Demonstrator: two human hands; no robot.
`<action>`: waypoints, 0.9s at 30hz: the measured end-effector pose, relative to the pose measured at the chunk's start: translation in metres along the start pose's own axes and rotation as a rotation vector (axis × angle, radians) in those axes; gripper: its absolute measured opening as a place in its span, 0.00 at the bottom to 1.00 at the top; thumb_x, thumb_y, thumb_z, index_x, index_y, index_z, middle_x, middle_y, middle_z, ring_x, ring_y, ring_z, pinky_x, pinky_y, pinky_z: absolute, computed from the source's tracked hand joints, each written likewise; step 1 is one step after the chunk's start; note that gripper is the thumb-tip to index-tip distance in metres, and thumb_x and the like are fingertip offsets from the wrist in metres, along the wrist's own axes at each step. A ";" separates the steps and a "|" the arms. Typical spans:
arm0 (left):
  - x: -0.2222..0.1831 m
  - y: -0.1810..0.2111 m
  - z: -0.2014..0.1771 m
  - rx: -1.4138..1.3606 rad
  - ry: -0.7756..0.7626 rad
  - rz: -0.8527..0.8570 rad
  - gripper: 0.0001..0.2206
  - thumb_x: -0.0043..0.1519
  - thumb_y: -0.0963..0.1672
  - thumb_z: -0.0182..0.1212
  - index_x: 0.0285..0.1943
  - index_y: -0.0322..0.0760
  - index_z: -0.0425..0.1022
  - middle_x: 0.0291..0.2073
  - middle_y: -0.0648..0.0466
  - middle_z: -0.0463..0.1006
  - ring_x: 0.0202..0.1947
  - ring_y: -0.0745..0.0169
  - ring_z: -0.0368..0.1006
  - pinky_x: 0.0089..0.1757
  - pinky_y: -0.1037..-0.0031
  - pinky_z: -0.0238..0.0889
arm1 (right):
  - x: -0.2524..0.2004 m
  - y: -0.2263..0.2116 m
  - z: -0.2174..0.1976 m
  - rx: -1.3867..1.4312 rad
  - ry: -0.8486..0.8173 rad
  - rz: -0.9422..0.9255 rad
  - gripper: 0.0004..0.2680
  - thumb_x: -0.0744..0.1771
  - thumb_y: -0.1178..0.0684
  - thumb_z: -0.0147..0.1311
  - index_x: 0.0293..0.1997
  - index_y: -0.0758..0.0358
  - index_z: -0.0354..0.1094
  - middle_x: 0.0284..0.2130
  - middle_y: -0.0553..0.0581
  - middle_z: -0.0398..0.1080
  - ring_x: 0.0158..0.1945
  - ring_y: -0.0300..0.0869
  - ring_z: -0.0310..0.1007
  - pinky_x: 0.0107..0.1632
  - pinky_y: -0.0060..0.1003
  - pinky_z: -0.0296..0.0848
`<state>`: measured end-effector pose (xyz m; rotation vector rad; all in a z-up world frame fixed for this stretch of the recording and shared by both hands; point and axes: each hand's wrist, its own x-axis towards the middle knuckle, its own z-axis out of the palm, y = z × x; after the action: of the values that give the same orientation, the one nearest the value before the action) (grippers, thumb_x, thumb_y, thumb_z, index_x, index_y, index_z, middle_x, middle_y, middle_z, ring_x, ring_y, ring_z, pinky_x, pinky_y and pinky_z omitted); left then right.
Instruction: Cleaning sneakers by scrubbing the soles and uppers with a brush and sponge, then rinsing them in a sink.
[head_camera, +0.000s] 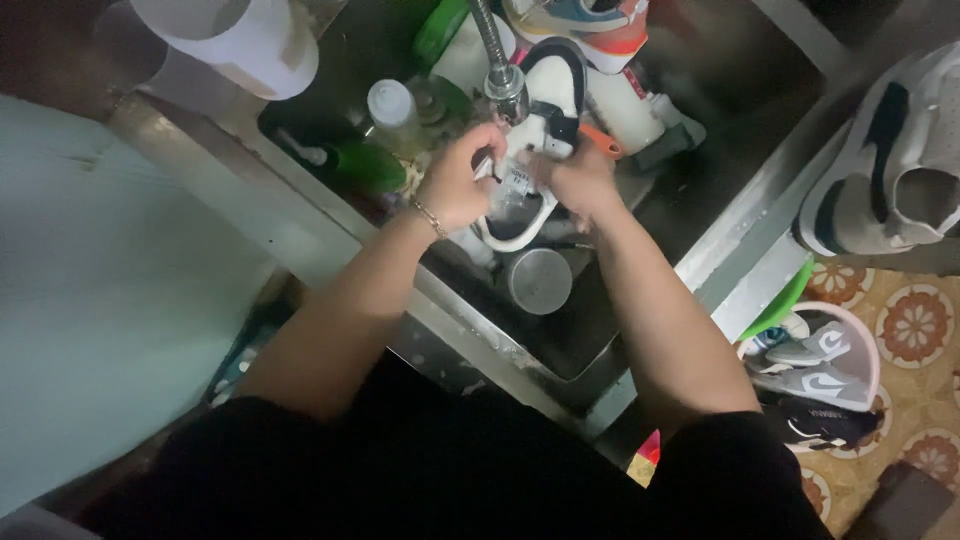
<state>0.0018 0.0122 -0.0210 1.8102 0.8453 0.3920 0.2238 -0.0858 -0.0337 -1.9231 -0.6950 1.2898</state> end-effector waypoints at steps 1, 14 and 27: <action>0.002 -0.004 0.000 -0.057 0.029 0.016 0.16 0.65 0.33 0.62 0.53 0.50 0.75 0.53 0.48 0.87 0.69 0.38 0.83 0.69 0.50 0.71 | 0.008 0.008 0.002 -0.010 0.063 -0.083 0.30 0.70 0.48 0.77 0.81 0.76 0.69 0.63 0.79 0.82 0.32 0.54 0.82 0.29 0.45 0.81; 0.024 0.052 -0.008 -0.426 0.090 -0.564 0.12 0.75 0.46 0.72 0.66 0.51 0.88 0.68 0.55 0.95 0.74 0.54 0.87 0.73 0.51 0.76 | 0.011 -0.003 0.004 -0.065 0.519 -0.468 0.32 0.71 0.21 0.65 0.65 0.66 0.74 0.54 0.63 0.88 0.54 0.49 0.91 0.52 0.46 0.89; 0.031 0.044 0.002 -0.398 -0.136 -0.653 0.21 0.76 0.55 0.64 0.71 0.44 0.83 0.81 0.47 0.82 0.82 0.48 0.81 0.68 0.49 0.89 | 0.011 -0.005 -0.005 0.113 0.673 -0.479 0.23 0.71 0.46 0.82 0.70 0.63 0.72 0.62 0.66 0.87 0.66 0.56 0.91 0.68 0.49 0.89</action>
<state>0.0405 0.0234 0.0146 1.1030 1.1130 0.0069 0.2320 -0.0759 -0.0342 -1.7884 -0.6477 0.3421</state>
